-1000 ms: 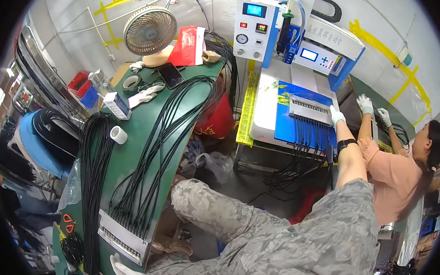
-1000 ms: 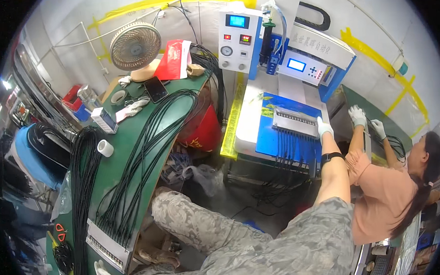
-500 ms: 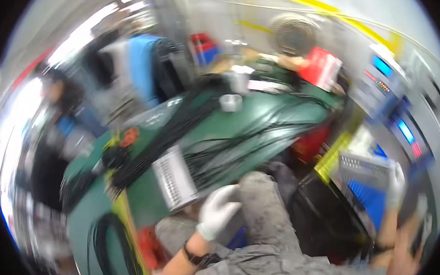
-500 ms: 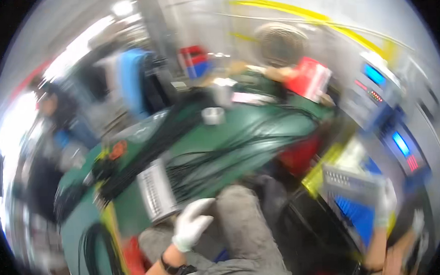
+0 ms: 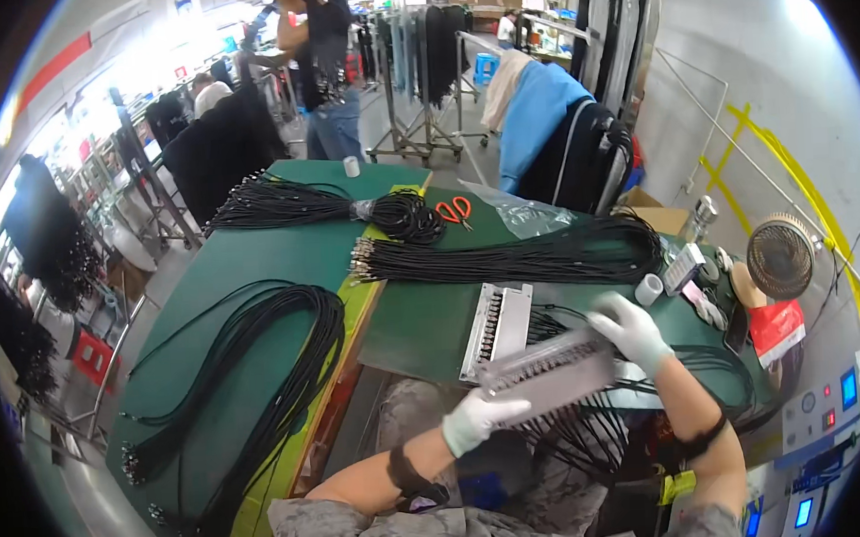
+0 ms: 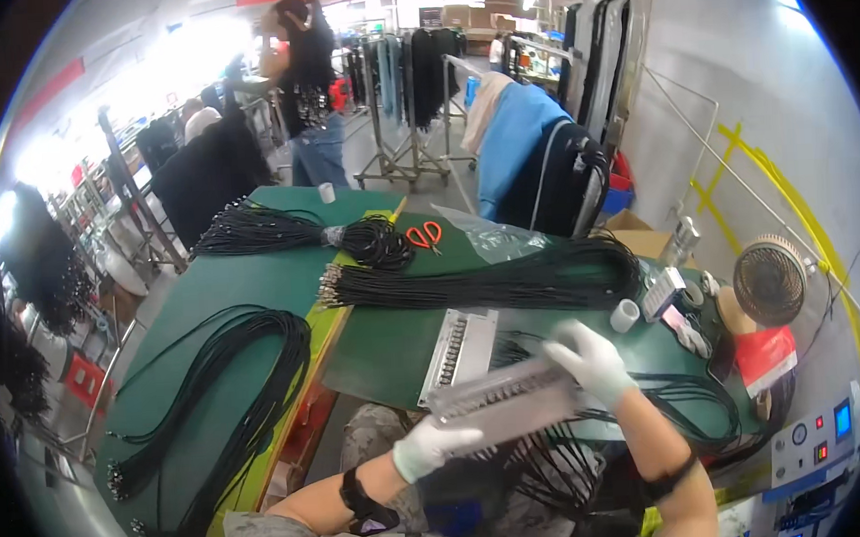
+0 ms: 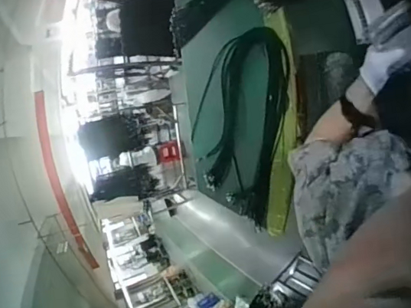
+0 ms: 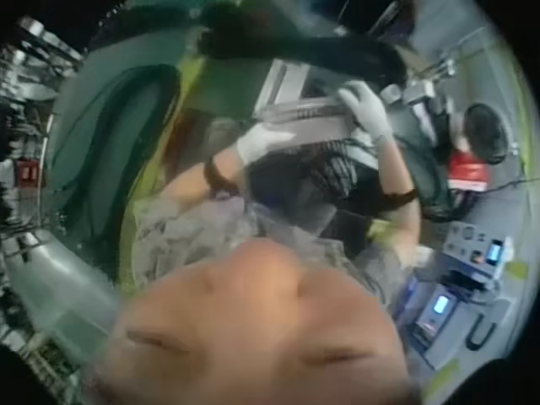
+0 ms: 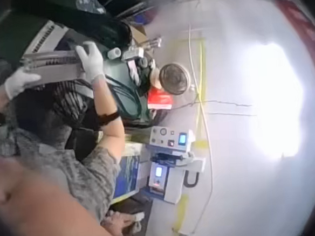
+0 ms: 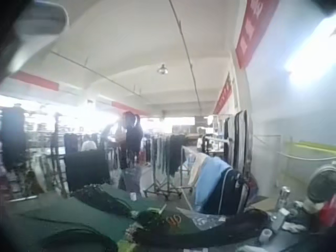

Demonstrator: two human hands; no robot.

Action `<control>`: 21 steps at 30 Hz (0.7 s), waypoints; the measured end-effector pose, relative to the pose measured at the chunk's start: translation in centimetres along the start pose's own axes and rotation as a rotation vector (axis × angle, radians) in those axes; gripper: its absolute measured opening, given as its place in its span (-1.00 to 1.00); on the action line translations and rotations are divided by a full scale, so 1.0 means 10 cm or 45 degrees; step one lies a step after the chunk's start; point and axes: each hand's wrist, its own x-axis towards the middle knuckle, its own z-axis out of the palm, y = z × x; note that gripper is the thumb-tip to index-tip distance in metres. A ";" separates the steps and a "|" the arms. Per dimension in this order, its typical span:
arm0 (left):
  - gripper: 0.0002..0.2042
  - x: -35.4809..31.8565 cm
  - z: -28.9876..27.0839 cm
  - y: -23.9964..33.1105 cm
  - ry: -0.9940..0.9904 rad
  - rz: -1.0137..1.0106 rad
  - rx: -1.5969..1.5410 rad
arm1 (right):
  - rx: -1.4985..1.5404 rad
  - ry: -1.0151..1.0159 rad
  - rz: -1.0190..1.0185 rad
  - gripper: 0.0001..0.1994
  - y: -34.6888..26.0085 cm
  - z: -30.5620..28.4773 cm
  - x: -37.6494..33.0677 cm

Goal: Organizing and processing bundles of electrical cables using a manual alignment jig and a machine on a production line.

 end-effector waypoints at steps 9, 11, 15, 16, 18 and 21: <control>-0.52 0.01 -0.25 0.35 0.178 -0.062 -0.048 | -0.545 -0.444 -0.263 -0.43 0.04 1.23 1.41; -0.53 0.01 -0.28 0.34 0.119 -0.092 -0.013 | -0.669 -0.370 -0.229 -0.39 -0.03 1.37 1.50; -0.48 0.00 -0.34 0.32 0.119 -0.046 0.010 | -0.761 -0.589 -0.015 -0.29 -0.32 1.17 1.66; -0.45 0.04 -0.35 0.30 0.153 -0.019 0.034 | -0.736 -0.583 0.025 -0.30 -0.30 1.07 1.70; -0.44 0.03 -0.33 0.30 0.090 0.000 0.072 | -0.701 -0.559 0.098 -0.31 -0.30 0.86 1.61; -0.43 0.00 -0.32 0.26 0.041 0.097 0.116 | -0.641 -0.548 -0.111 -0.38 -0.50 0.43 1.20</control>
